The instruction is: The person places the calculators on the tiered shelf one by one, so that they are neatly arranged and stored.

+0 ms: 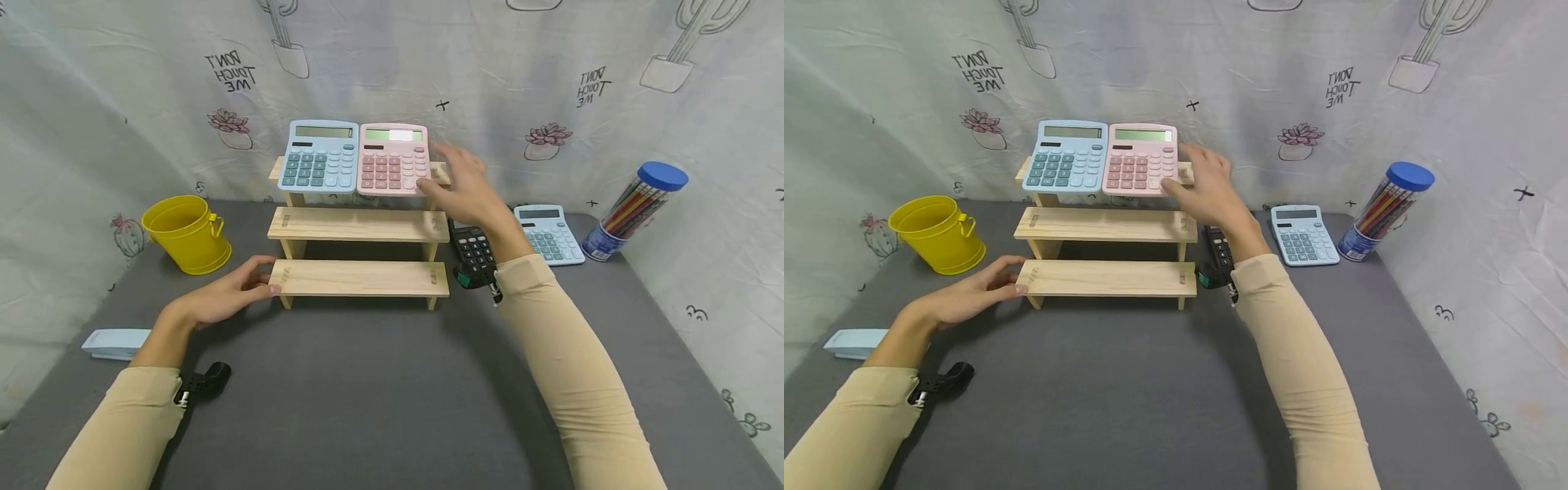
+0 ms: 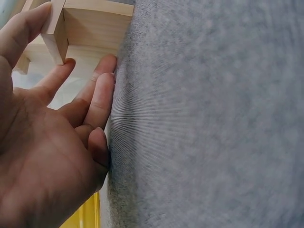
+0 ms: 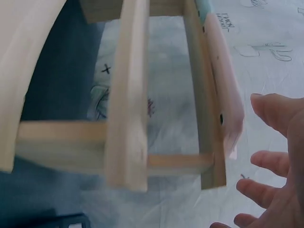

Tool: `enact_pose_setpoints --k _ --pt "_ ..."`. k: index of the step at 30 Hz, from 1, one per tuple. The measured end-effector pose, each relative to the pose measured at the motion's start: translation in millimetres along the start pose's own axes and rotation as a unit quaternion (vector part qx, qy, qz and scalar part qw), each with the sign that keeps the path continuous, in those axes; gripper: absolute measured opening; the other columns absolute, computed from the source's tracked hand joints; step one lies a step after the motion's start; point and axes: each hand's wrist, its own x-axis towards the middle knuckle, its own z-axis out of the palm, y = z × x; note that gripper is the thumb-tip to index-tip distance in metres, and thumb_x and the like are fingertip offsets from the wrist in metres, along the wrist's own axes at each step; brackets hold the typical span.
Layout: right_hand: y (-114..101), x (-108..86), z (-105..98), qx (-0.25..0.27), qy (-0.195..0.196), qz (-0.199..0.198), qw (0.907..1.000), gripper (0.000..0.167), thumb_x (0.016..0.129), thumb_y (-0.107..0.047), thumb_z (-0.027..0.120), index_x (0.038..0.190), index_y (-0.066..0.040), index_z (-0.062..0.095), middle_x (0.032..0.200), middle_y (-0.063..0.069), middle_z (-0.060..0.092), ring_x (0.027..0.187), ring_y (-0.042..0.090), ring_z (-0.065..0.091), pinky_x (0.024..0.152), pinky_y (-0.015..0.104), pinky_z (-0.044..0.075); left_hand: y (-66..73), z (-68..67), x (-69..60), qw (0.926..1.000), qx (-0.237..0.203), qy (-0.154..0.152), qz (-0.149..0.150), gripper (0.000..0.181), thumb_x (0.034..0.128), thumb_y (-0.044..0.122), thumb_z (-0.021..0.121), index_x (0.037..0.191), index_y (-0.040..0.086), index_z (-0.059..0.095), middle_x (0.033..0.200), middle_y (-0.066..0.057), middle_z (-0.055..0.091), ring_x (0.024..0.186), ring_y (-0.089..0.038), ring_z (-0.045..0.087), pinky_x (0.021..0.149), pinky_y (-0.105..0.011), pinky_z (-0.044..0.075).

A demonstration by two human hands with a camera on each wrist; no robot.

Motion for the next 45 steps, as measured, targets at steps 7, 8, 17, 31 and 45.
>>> enact_pose_setpoints --k 7,8,17,31,45 --pt "24 -13.9 -3 -0.026 0.010 -0.027 0.9993 0.077 0.102 -0.048 0.058 0.163 -0.015 0.026 0.169 0.010 0.023 0.156 0.035 0.009 0.123 0.062 0.014 0.8 -2.1 -2.4 1.0000 0.000 0.001 0.003 0.070 0.1057 0.043 0.057 0.159 0.021 0.017 0.153 -0.025 0.043 0.137 -0.041 0.046 0.114 -0.068 0.030" --pt "28 -16.1 -4 -0.029 0.012 -0.033 0.9990 0.076 0.102 -0.047 0.058 0.163 -0.015 0.026 0.169 0.011 0.024 0.156 0.036 0.010 0.123 0.062 0.013 1.3 -2.1 -2.0 1.0000 -0.002 0.001 0.004 0.069 0.1057 0.043 0.057 0.159 0.021 0.018 0.153 -0.025 0.043 0.137 -0.041 0.046 0.114 -0.067 0.030" --pt "57 -37.9 -14 -0.018 0.011 -0.026 0.9994 0.074 0.103 -0.047 0.057 0.164 -0.019 0.026 0.170 0.010 0.021 0.157 0.037 0.001 0.121 0.068 0.011 5.3 -2.8 -0.9 1.0000 0.001 0.002 0.005 0.069 0.1056 0.043 0.057 0.159 0.020 0.018 0.152 -0.024 0.044 0.137 -0.040 0.046 0.115 -0.067 0.030" --pt "98 -59.2 -26 -0.049 0.000 -0.012 0.9987 0.076 0.103 -0.040 0.060 0.163 -0.009 0.024 0.167 0.020 0.022 0.155 0.045 0.002 0.120 0.070 0.009 5.9 -0.4 1.2 1.0000 -0.005 -0.001 0.000 0.070 0.1055 0.043 0.057 0.159 0.020 0.018 0.153 -0.025 0.043 0.137 -0.040 0.046 0.115 -0.067 0.029" --pt "146 -71.8 -30 -0.070 -0.010 0.024 0.9972 0.075 0.103 -0.034 0.061 0.161 -0.003 0.026 0.163 0.028 0.027 0.151 0.050 0.012 0.118 0.068 0.007 2.0 1.0 -2.7 0.9999 0.000 0.009 -0.008 0.071 0.1050 0.045 0.057 0.159 0.020 0.018 0.152 -0.025 0.044 0.136 -0.041 0.047 0.114 -0.067 0.031"
